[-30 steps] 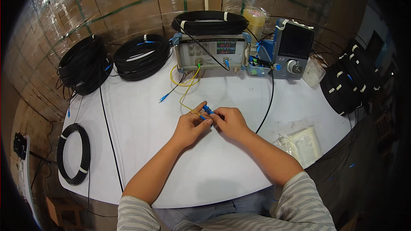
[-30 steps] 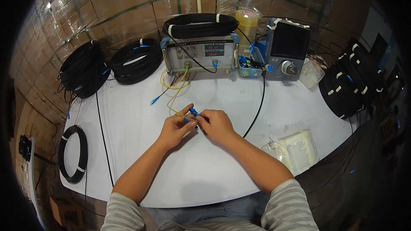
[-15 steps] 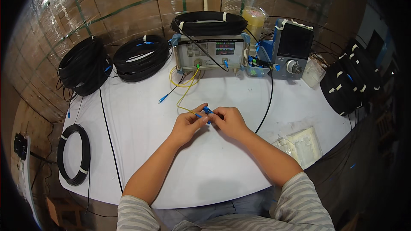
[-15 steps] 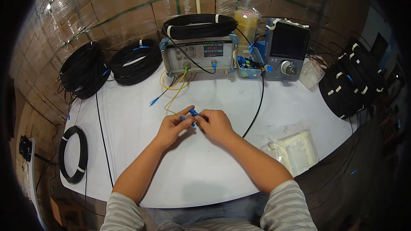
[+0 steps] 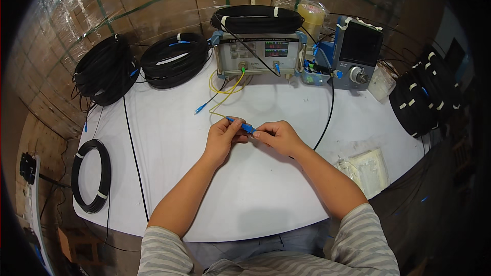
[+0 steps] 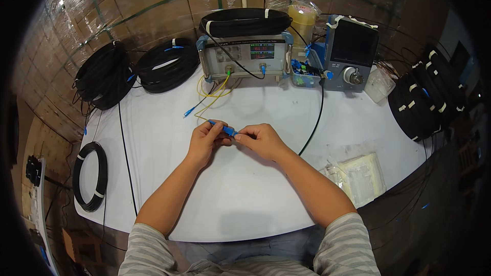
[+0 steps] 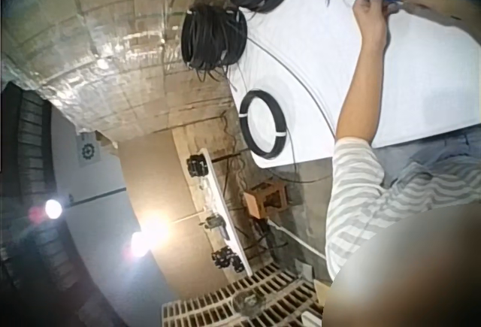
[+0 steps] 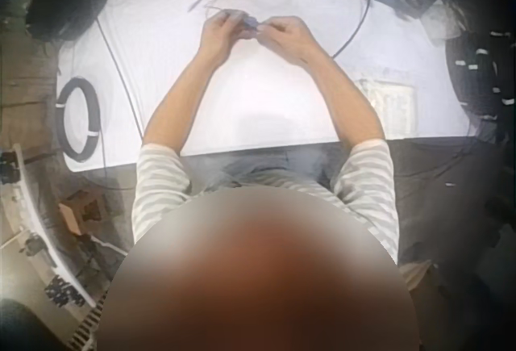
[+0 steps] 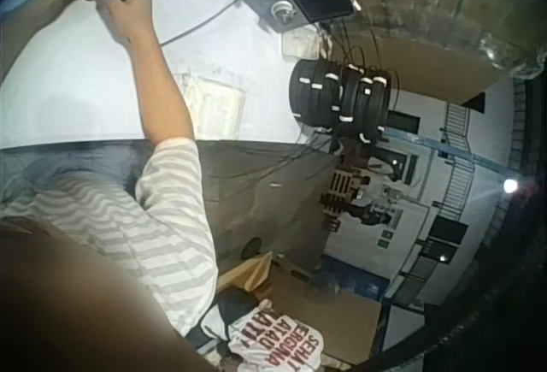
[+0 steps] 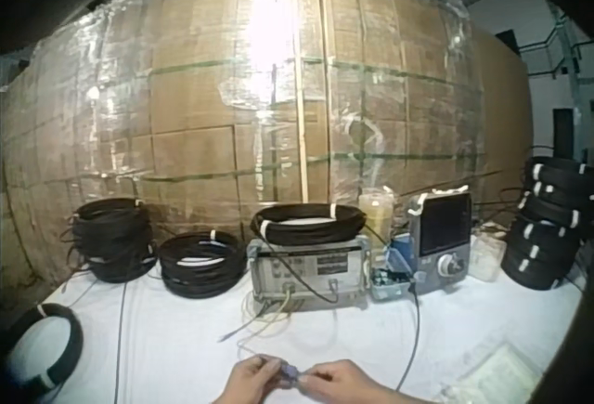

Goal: Connecting and testing fiber optic cables using electronic measurement equipment.

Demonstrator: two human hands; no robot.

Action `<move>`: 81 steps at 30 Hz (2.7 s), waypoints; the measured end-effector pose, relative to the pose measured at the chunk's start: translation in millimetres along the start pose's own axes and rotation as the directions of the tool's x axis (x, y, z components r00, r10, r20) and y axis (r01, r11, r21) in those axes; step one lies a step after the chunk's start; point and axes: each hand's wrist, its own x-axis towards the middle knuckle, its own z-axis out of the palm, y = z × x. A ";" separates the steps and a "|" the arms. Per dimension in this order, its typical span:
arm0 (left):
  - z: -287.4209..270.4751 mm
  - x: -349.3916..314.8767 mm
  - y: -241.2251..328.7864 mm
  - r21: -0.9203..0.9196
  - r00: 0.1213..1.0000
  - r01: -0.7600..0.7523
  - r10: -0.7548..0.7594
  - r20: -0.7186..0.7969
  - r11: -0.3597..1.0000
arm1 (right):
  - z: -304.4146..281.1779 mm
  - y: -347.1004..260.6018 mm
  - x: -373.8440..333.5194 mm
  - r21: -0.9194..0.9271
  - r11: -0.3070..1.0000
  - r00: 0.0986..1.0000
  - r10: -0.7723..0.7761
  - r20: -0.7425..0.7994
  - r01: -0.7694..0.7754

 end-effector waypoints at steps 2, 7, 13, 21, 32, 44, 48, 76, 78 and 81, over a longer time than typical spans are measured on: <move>0.2 0.4 -1.9 0.018 1.000 -0.002 0.002 0.005 1.000 | -0.7 2.6 0.4 0.011 1.000 1.000 0.006 0.004 -0.006; 4.2 1.4 -0.3 0.049 1.000 0.001 0.000 -0.019 0.999 | -0.4 1.0 -0.7 0.052 0.998 0.999 0.033 0.012 -0.034; 9.3 -0.4 0.2 0.099 0.999 0.006 -0.003 -0.033 0.995 | -2.3 1.5 -0.4 0.075 0.996 0.999 0.043 0.026 -0.044; 8.2 -0.9 -2.1 0.107 1.000 0.012 -0.013 0.016 0.994 | -0.8 -0.1 -3.1 0.085 0.996 0.998 0.036 0.045 -0.040; 8.3 -1.7 -1.9 0.138 0.999 0.007 -0.013 0.044 0.990 | 0.0 2.5 -2.6 0.147 0.989 0.999 -0.007 0.044 0.001; 9.1 0.0 -0.8 0.015 0.995 -0.002 0.003 -0.097 1.000 | 5.0 5.3 -0.2 0.048 0.998 0.999 -0.029 -0.021 0.030; 10.3 -0.8 1.4 0.142 0.988 -0.024 0.044 -0.145 0.990 | 5.8 -3.4 -1.7 0.046 0.999 0.999 -0.019 0.039 0.018; 8.3 -0.9 -2.7 0.171 0.988 -0.040 0.064 -0.137 0.985 | -0.5 1.6 1.7 0.051 0.999 0.994 0.012 0.110 -0.017; 6.5 0.1 -4.4 0.175 0.990 -0.039 0.061 -0.124 0.984 | -1.2 5.1 2.0 0.056 0.998 0.994 0.010 0.112 -0.016; 5.1 -0.2 -4.3 0.188 0.992 -0.043 0.064 -0.110 0.981 | -0.1 7.5 3.5 0.052 0.999 0.995 0.000 0.100 -0.005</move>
